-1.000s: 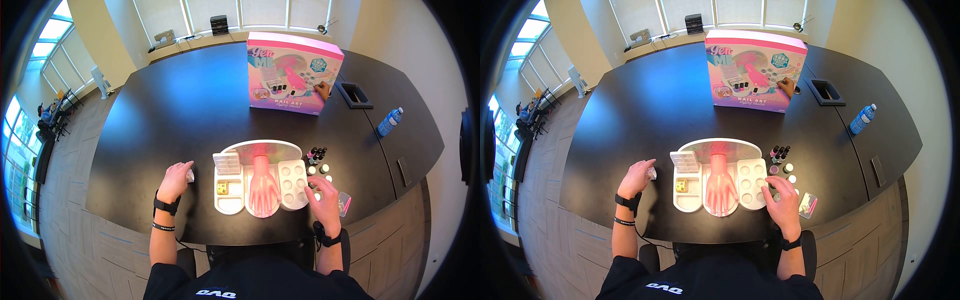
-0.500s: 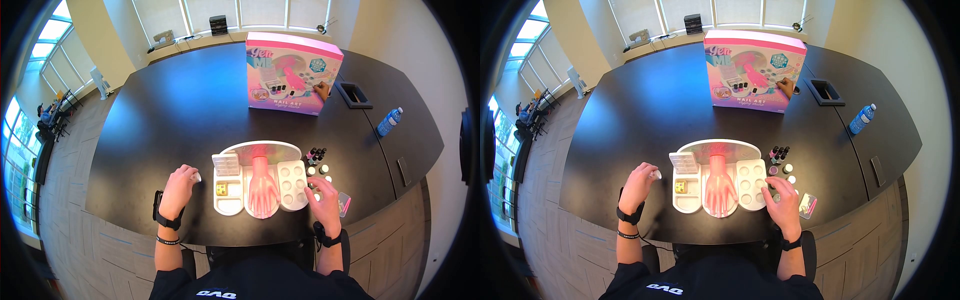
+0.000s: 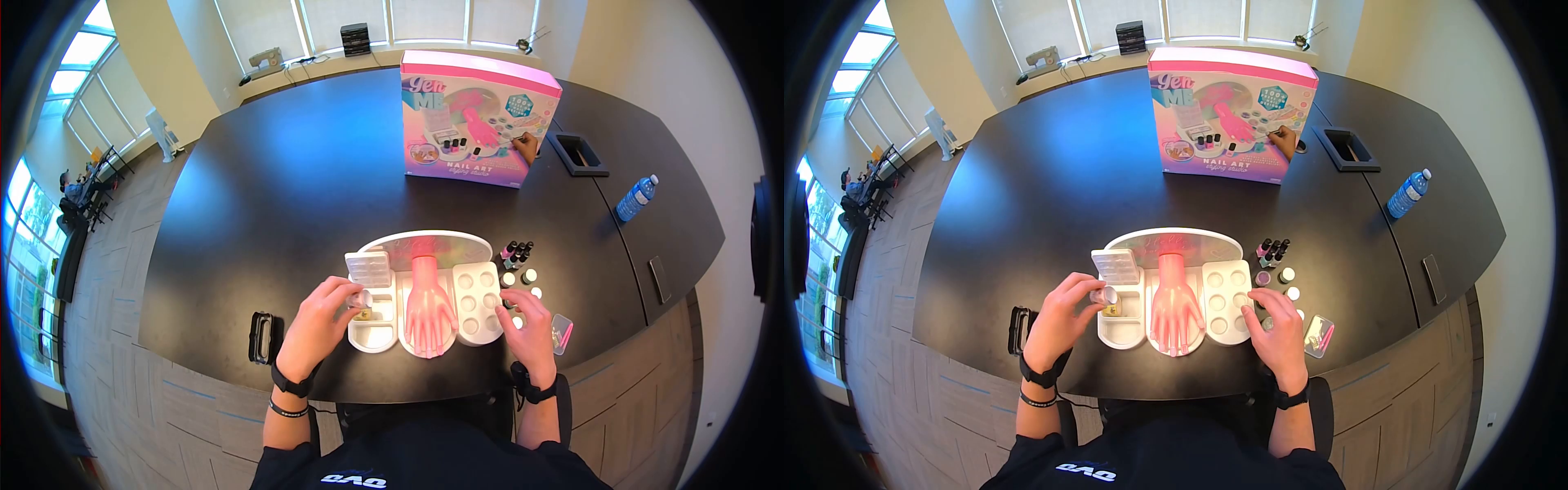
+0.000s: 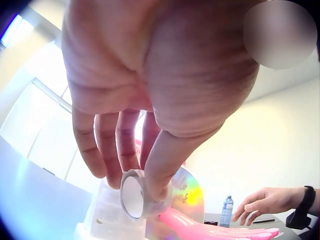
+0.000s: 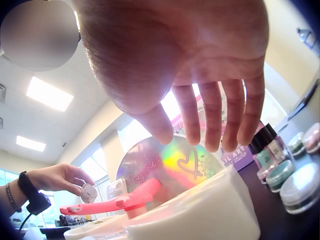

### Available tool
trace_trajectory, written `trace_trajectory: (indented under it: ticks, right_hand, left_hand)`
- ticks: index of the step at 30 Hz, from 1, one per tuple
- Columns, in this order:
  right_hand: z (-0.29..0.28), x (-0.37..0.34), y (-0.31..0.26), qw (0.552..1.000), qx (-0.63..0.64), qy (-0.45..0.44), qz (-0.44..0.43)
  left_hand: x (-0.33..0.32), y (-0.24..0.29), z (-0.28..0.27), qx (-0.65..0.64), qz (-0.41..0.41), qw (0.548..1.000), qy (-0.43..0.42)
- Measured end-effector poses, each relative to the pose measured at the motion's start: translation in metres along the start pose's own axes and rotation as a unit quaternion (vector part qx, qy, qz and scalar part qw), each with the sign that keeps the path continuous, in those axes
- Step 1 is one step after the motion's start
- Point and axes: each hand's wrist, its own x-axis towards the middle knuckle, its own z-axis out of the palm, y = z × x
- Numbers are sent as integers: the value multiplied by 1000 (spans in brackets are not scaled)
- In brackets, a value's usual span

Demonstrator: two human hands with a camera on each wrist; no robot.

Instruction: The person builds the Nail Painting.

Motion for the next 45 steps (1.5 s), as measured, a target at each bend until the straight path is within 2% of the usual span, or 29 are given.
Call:
trace_trajectory:
  ticks: [7,18,45]
  right_hand:
    - [1,0,0,1000,-3,3,-3]
    - [0,1,3,1000,-5,-1,-2]
    - [-1,-1,4,1000,-14,5,-9]
  left_hand:
    - [3,-7,21,-33,25,998,-45]
    - [0,-25,46,34,39,996,-80]
    - [-4,-27,52,83,39,992,-89]
